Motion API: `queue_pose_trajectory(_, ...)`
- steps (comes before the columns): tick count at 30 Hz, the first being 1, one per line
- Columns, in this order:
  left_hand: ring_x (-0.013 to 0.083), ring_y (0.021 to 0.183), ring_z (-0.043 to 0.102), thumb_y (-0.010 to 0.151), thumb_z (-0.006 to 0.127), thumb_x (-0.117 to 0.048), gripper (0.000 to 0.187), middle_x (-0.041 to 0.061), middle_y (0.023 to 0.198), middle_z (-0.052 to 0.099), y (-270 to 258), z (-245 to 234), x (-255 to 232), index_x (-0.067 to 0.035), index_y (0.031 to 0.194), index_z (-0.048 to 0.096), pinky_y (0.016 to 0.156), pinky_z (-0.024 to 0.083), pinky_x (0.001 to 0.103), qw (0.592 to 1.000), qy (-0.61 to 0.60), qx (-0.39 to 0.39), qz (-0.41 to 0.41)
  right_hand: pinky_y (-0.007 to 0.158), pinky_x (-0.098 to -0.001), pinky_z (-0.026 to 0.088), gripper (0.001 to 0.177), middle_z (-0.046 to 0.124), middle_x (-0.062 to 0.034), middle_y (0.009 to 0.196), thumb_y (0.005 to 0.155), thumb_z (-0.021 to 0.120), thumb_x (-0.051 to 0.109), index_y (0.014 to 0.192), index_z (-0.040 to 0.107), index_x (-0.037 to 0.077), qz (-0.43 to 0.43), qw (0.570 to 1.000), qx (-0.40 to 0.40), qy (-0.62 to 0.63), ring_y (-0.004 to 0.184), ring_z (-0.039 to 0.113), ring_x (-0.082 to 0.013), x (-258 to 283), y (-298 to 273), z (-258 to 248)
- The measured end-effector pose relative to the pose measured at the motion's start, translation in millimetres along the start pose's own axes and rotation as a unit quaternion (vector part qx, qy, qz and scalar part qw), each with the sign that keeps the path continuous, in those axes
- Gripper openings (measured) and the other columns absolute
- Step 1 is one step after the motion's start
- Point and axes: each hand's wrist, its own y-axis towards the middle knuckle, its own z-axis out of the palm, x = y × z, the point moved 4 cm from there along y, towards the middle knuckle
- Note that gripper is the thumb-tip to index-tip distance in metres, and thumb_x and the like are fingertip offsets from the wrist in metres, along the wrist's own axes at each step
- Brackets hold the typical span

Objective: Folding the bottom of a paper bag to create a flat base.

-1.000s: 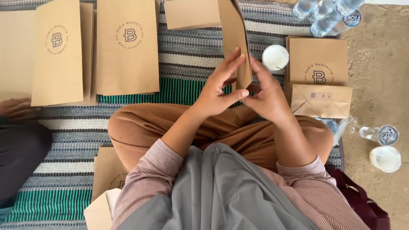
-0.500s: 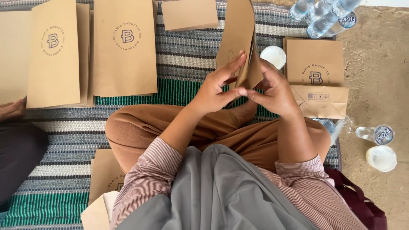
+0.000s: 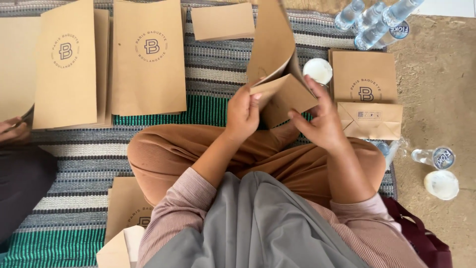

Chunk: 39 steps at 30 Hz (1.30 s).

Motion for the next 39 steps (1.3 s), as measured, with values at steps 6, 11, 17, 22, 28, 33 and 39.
queue_pose_trajectory(6, 0.0319, 0.116, 0.069, 0.114, 0.033, -0.026, 0.039, 0.014, 0.129, 0.069, -2.6, 14.4, -18.3, -0.005, 0.140, 0.054, 0.097, 0.059, 0.042, 0.995, 0.060, 0.078, -0.010, 0.087, -0.0334, 0.064, 0.017, 0.068, -0.0136, 0.109, 0.115, 0.051, 0.020, 0.116, 0.058, 0.005, -0.144, 0.986, -0.077, 0.040, 0.098, 0.072, -0.0252, 96.3, 64.3, -37.9)
queue_pose_trajectory(11, 0.0252, 0.113, 0.070, 0.116, 0.034, -0.024, 0.037, 0.008, 0.135, 0.067, -5.9, 19.4, -27.5, -0.008, 0.143, 0.053, 0.098, 0.058, 0.037, 0.998, 0.036, 0.050, -0.002, 0.076, -0.0423, 0.050, 0.062, 0.069, -0.0135, 0.091, 0.116, 0.033, 0.045, 0.100, 0.071, -0.002, -0.039, 0.961, 0.113, -0.250, 0.088, 0.068, -0.0301, 95.6, 105.3, -32.8)
queue_pose_trajectory(17, 0.0289, 0.122, 0.068, 0.114, 0.045, -0.027, 0.041, 0.012, 0.141, 0.062, -26.3, 28.1, 1.6, -0.004, 0.148, 0.045, 0.103, 0.057, 0.039, 0.995, 0.056, -0.082, 0.003, 0.062, -0.0406, 0.042, 0.069, 0.070, -0.0054, 0.078, 0.091, 0.056, 0.079, 0.086, 0.069, 0.011, 0.208, 0.706, 0.455, -0.502, 0.071, 0.064, -0.0261, 104.2, 141.3, 2.4)
queue_pose_trajectory(22, 0.0358, 0.153, 0.033, 0.111, 0.058, -0.023, 0.066, 0.016, 0.164, 0.031, -52.1, 27.2, -19.5, -0.022, 0.164, 0.020, 0.127, 0.034, 0.052, 0.938, 0.209, -0.228, 0.154, 0.058, -0.0336, 0.033, 0.042, 0.053, -0.0024, 0.059, 0.093, 0.063, 0.055, 0.084, 0.072, 0.015, 0.313, 0.621, 0.579, -0.426, 0.055, 0.046, -0.0187, 112.2, 156.1, 26.2)
queue_pose_trajectory(28, 0.0426, 0.162, 0.011, 0.114, 0.042, -0.048, 0.076, 0.026, 0.171, 0.009, -91.9, 63.1, 3.0, -0.008, 0.168, 0.006, 0.135, 0.016, 0.058, 0.959, 0.230, -0.114, 0.123, 0.112, -0.0327, 0.046, 0.075, 0.061, 0.0041, 0.152, 0.082, 0.056, 0.046, 0.151, 0.050, 0.018, 0.486, 0.680, 0.508, -0.208, 0.136, 0.059, -0.0147, 81.1, 154.7, 31.6)
queue_pose_trajectory(33, 0.0379, 0.164, -0.012, 0.110, 0.013, -0.062, 0.070, 0.020, 0.174, -0.008, -88.5, 80.9, 20.9, -0.020, 0.161, 0.037, 0.138, -0.003, 0.056, 0.968, 0.205, -0.061, 0.130, 0.114, -0.0412, 0.049, 0.118, 0.073, -0.0123, 0.143, 0.044, 0.031, 0.070, 0.137, 0.061, 0.002, 0.562, 0.664, 0.493, -0.005, 0.131, 0.067, -0.0250, 70.2, 145.2, 44.6)
queue_pose_trajectory(39, 0.0353, 0.161, -0.023, 0.107, 0.010, -0.067, 0.065, 0.021, 0.172, -0.017, -87.6, 83.9, 41.4, -0.039, 0.155, 0.044, 0.134, -0.016, 0.055, 0.969, 0.175, -0.064, 0.165, 0.118, -0.0424, 0.044, 0.143, 0.062, -0.0069, 0.158, 0.031, 0.020, 0.081, 0.150, 0.056, 0.012, 0.596, 0.631, 0.496, 0.019, 0.142, 0.058, -0.0236, 67.5, 128.8, 59.1)
